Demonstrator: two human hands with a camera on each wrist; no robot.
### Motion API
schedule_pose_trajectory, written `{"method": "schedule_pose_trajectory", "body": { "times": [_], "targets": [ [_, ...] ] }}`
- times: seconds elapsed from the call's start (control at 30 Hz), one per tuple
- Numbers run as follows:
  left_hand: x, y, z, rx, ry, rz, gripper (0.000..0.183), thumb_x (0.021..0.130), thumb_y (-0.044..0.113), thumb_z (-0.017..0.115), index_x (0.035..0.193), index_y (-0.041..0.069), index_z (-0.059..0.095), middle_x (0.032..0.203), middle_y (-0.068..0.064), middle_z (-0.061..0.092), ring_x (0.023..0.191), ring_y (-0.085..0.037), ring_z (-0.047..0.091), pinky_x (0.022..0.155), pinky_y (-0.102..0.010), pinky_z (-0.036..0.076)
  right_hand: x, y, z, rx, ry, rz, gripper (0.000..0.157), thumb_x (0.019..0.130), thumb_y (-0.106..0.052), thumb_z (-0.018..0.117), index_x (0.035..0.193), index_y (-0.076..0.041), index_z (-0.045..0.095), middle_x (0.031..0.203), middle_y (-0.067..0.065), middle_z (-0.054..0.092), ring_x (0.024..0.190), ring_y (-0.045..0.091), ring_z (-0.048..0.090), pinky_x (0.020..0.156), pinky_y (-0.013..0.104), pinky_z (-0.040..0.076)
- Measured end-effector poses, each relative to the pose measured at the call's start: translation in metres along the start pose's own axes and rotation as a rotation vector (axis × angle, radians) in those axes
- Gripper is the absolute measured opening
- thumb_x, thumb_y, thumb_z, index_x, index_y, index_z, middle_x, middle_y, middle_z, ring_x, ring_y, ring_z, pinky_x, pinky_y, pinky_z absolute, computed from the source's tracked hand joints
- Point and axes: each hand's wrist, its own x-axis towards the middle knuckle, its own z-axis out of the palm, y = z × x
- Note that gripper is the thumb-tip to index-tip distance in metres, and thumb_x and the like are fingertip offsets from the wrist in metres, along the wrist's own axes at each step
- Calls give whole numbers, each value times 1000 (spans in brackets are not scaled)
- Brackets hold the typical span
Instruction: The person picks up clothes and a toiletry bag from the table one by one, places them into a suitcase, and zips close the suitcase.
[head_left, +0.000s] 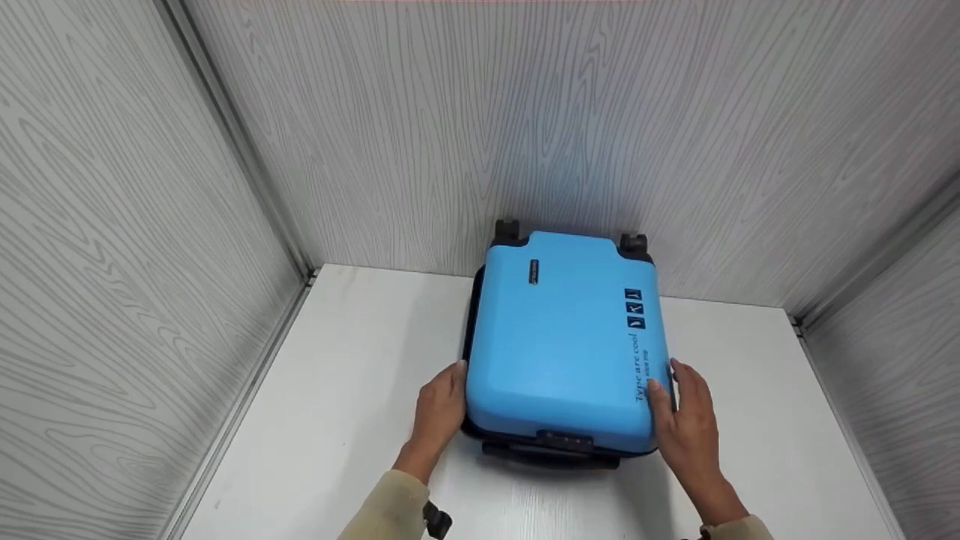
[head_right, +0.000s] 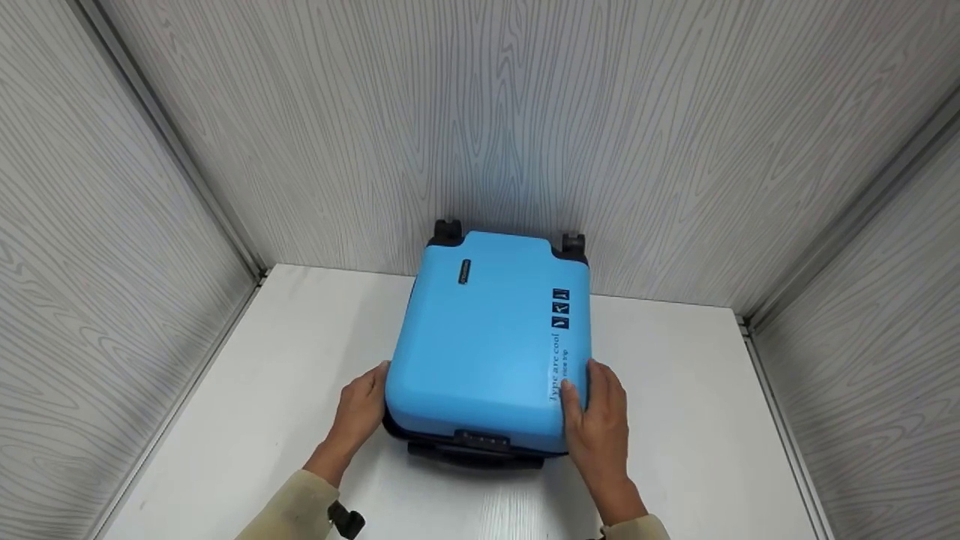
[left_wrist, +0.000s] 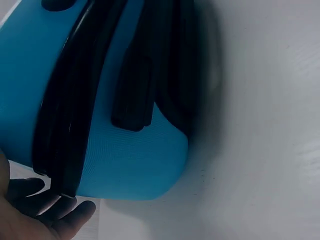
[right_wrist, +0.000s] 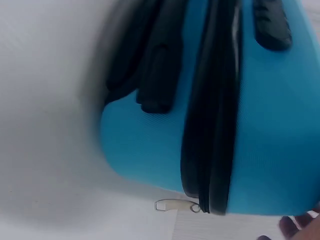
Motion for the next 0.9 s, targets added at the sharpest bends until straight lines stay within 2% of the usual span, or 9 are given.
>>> {"method": "schedule_pose_trajectory", "body": {
  "times": [0.07, 0.13, 0.2, 0.3, 0.43, 0.5, 0.7, 0.77, 0.9],
  "targets": [
    [2, 2, -2, -7, -13, -39, 55, 116, 44, 36, 118, 4, 74, 123, -17, 74, 124, -35, 67, 105, -52, 52, 4, 0, -4, 65, -78, 123, 72, 111, -47, 48, 165, -2, 28, 165, 25, 34, 148, 45, 41, 117, 66, 37],
    [4, 4, -3, -26, -31, -77, 61, 115, 48, 35, 131, 1, 70, 136, -19, 70, 134, -37, 61, 112, -52, 47, 5, 1, -6, 122, -145, 219, 81, 110, -55, 43, 169, -5, 17, 170, 25, 27, 153, 46, 35, 119, 65, 35],
    [5, 6, -3, -55, -55, -112, 67, 114, 51, 34, 142, -3, 63, 146, -21, 62, 141, -40, 54, 118, -54, 42, 6, 2, -8, 162, -202, 287, 87, 109, -61, 40, 171, -8, 9, 173, 24, 22, 157, 46, 28, 122, 65, 30],
    [7, 8, -3, -129, -97, -167, 73, 114, 52, 33, 145, -9, 55, 150, -26, 54, 143, -44, 49, 119, -57, 38, 7, 4, -7, 191, -267, 355, 90, 107, -67, 35, 171, -12, 3, 175, 23, 17, 159, 45, 23, 124, 66, 26],
    [8, 10, -2, -276, -146, -211, 74, 115, 49, 32, 146, -16, 49, 154, -32, 43, 145, -48, 42, 122, -60, 32, 8, 6, -4, 227, -294, 373, 90, 107, -69, 35, 171, -14, 7, 174, 23, 19, 154, 44, 30, 122, 65, 27],
    [8, 14, -3, -330, -170, -209, 75, 115, 50, 32, 149, -16, 47, 158, -33, 40, 149, -49, 37, 124, -61, 28, 9, 7, -4, 247, -294, 370, 89, 106, -69, 37, 172, -14, 9, 173, 23, 22, 152, 44, 33, 121, 65, 28],
    [3, 24, -11, -454, -252, -242, 90, 107, 68, 38, 164, -2, 31, 171, -23, 28, 160, -43, 20, 129, -61, 15, 10, 5, -5, 255, -309, 374, 89, 106, -68, 38, 172, -16, 9, 174, 22, 21, 153, 43, 33, 121, 66, 28],
    [2, 24, -13, -507, -255, -255, 92, 105, 68, 43, 165, 0, 28, 172, -22, 26, 161, -42, 19, 129, -62, 14, 11, 2, -5, 238, -310, 363, 89, 106, -69, 39, 172, -15, 11, 173, 22, 25, 152, 41, 35, 121, 66, 30],
    [0, 22, -14, -581, -252, -273, 89, 104, 58, 51, 169, 6, 20, 172, -25, 21, 158, -45, 24, 126, -65, 19, 11, -5, -2, 194, -317, 337, 91, 105, -70, 41, 171, -14, 13, 170, 24, 31, 149, 42, 40, 119, 65, 34]
  ]
}}
